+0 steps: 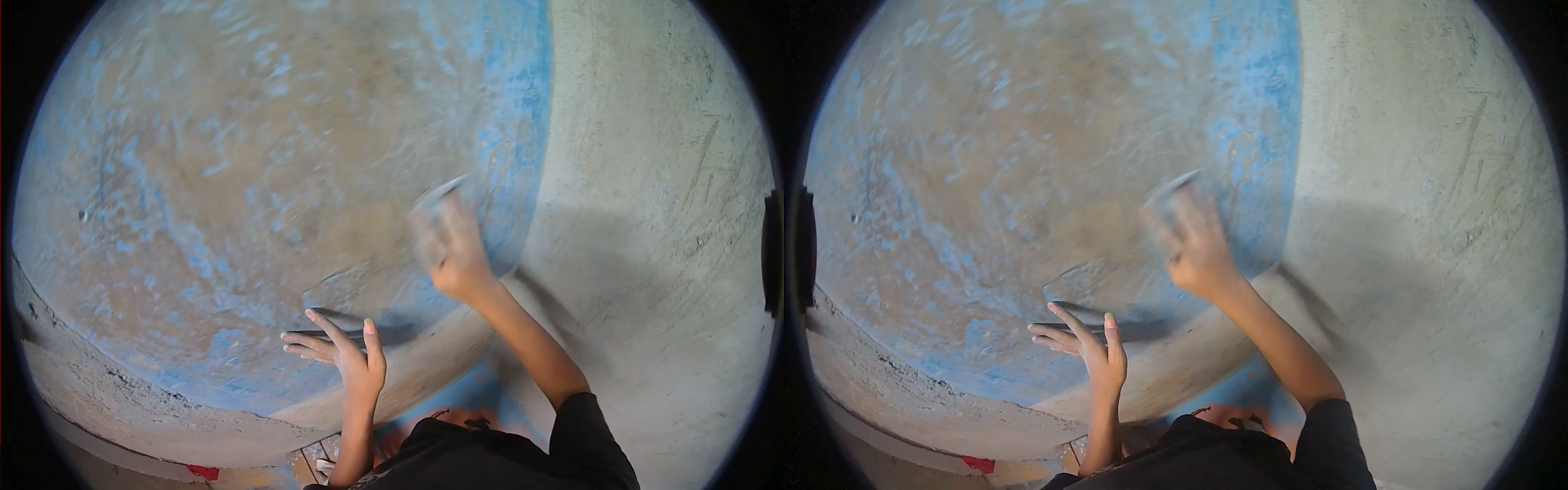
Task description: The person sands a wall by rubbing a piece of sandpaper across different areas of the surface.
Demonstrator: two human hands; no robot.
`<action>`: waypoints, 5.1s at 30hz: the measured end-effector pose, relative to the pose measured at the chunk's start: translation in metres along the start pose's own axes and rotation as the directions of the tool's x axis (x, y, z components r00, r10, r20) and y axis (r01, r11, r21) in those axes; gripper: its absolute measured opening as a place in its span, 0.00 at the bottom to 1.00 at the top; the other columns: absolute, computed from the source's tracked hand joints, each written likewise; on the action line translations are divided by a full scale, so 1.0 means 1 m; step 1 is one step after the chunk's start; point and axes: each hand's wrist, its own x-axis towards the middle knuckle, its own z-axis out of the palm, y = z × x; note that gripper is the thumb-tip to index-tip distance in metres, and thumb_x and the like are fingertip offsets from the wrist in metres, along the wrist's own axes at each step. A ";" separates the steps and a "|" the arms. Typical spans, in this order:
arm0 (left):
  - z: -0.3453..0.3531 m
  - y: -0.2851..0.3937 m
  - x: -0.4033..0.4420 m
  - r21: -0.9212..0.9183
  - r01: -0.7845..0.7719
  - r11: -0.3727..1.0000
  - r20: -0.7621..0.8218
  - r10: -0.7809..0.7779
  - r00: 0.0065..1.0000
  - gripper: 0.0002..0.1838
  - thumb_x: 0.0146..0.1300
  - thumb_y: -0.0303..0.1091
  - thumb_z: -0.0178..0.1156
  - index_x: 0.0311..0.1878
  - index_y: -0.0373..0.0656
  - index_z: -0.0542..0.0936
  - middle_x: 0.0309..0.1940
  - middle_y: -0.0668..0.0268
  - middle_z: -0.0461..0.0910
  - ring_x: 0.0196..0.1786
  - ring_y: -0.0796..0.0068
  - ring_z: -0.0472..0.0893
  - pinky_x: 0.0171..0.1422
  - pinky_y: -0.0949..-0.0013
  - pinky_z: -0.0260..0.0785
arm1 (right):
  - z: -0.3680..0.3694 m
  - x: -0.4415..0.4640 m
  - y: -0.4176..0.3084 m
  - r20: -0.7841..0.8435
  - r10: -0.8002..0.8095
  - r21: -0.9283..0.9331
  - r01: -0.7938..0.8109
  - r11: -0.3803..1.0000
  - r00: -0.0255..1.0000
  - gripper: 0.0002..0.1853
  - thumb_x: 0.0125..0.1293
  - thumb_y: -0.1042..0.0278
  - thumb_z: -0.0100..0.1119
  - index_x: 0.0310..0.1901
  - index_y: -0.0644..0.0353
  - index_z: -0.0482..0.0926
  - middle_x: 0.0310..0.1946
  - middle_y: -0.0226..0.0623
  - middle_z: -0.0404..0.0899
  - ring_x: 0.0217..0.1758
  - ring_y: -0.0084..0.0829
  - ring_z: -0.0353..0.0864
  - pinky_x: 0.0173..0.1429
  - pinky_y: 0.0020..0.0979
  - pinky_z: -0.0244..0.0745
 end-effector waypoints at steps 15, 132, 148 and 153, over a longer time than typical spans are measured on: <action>0.087 0.085 -0.007 0.043 -0.022 0.999 0.058 0.019 0.998 0.48 0.72 0.49 0.55 0.81 0.42 0.37 0.72 0.26 0.12 0.71 0.16 0.14 0.66 0.17 0.18 | -0.018 -0.007 0.084 -0.186 0.335 0.021 -0.337 0.941 0.924 0.41 0.65 0.59 0.60 0.78 0.49 0.56 0.73 0.68 0.56 0.77 0.66 0.54 0.78 0.59 0.47; -0.078 -0.096 -0.010 0.059 0.027 0.998 0.041 -0.030 0.999 0.54 0.70 0.55 0.57 0.80 0.41 0.30 0.70 0.24 0.10 0.72 0.20 0.12 0.66 0.19 0.14 | 0.100 -0.091 -0.103 0.174 -0.018 0.114 -0.002 0.994 0.985 0.42 0.51 0.66 0.62 0.73 0.40 0.68 0.73 0.47 0.64 0.78 0.53 0.56 0.77 0.65 0.47; 0.059 0.045 0.000 0.065 -0.050 0.997 0.078 0.045 0.996 0.55 0.66 0.55 0.61 0.82 0.46 0.35 0.70 0.24 0.09 0.69 0.15 0.11 0.61 0.13 0.16 | 0.005 -0.023 0.084 -0.345 0.336 0.143 -0.305 0.941 0.876 0.39 0.58 0.56 0.64 0.74 0.38 0.67 0.73 0.50 0.62 0.75 0.58 0.61 0.77 0.57 0.51; 0.093 0.061 -0.006 0.116 -0.079 0.990 0.085 0.070 0.994 0.55 0.66 0.56 0.61 0.82 0.46 0.35 0.70 0.24 0.10 0.68 0.14 0.10 0.60 0.12 0.17 | 0.005 -0.076 0.082 0.118 0.012 0.162 -0.032 0.986 0.993 0.35 0.67 0.55 0.58 0.74 0.52 0.64 0.72 0.65 0.58 0.74 0.66 0.57 0.76 0.62 0.48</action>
